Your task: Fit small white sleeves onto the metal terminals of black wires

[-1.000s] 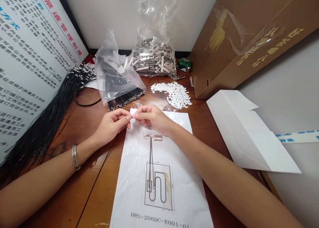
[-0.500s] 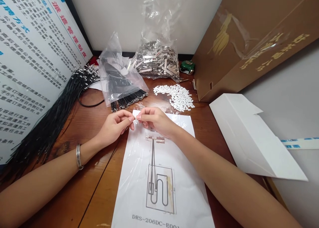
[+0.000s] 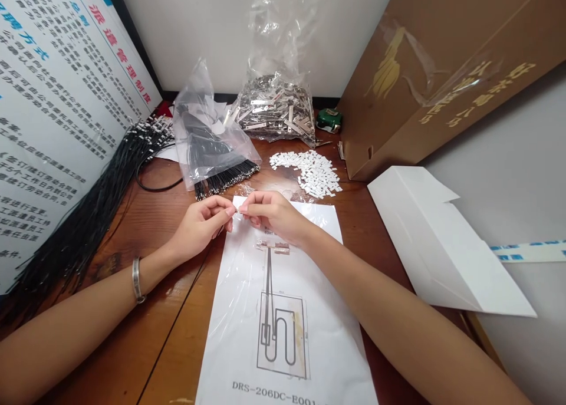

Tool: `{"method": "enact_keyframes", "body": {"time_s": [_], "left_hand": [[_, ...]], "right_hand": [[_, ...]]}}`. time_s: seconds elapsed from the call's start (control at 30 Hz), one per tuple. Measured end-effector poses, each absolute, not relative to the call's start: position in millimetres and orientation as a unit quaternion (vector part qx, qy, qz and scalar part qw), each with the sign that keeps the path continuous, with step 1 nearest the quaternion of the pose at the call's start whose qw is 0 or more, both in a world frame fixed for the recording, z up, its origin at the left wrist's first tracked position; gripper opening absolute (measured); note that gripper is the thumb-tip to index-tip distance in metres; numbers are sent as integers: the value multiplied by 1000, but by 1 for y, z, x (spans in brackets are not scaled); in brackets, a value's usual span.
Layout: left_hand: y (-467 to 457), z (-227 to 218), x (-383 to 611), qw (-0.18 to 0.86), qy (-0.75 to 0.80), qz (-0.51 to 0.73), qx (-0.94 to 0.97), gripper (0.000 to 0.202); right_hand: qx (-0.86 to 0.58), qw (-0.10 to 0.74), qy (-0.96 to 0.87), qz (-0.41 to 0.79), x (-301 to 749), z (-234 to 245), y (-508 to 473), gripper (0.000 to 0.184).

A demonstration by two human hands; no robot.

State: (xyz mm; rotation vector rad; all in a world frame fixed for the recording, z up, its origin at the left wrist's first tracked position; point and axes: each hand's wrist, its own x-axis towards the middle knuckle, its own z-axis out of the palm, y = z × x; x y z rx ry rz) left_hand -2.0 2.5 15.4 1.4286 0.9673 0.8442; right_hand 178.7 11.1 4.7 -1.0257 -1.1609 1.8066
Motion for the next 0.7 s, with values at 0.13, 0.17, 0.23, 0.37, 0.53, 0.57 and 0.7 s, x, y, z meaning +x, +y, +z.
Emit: {"method": "enact_keyframes", "body": {"time_s": [0.13, 0.17, 0.23, 0.37, 0.53, 0.57, 0.7], "left_hand": [[3, 15, -2, 573, 411, 359, 612, 20], [3, 14, -2, 573, 409, 358, 613, 20], [3, 14, -2, 571, 408, 356, 617, 20], [3, 13, -3, 575, 405, 355, 616, 21], [3, 12, -3, 579, 406, 363, 607, 21], [3, 12, -3, 578, 405, 365, 607, 20], [3, 12, -2, 578, 403, 366, 607, 20]], "right_hand": [[-399, 370, -454, 705, 179, 5, 11, 22], [-397, 370, -455, 706, 179, 5, 11, 21], [-395, 368, -456, 707, 180, 5, 11, 20], [-393, 366, -460, 707, 180, 4, 12, 19], [-392, 371, -452, 710, 180, 4, 12, 21], [-392, 371, -452, 710, 180, 3, 12, 21], [-390, 370, -452, 712, 180, 2, 12, 21]]}}
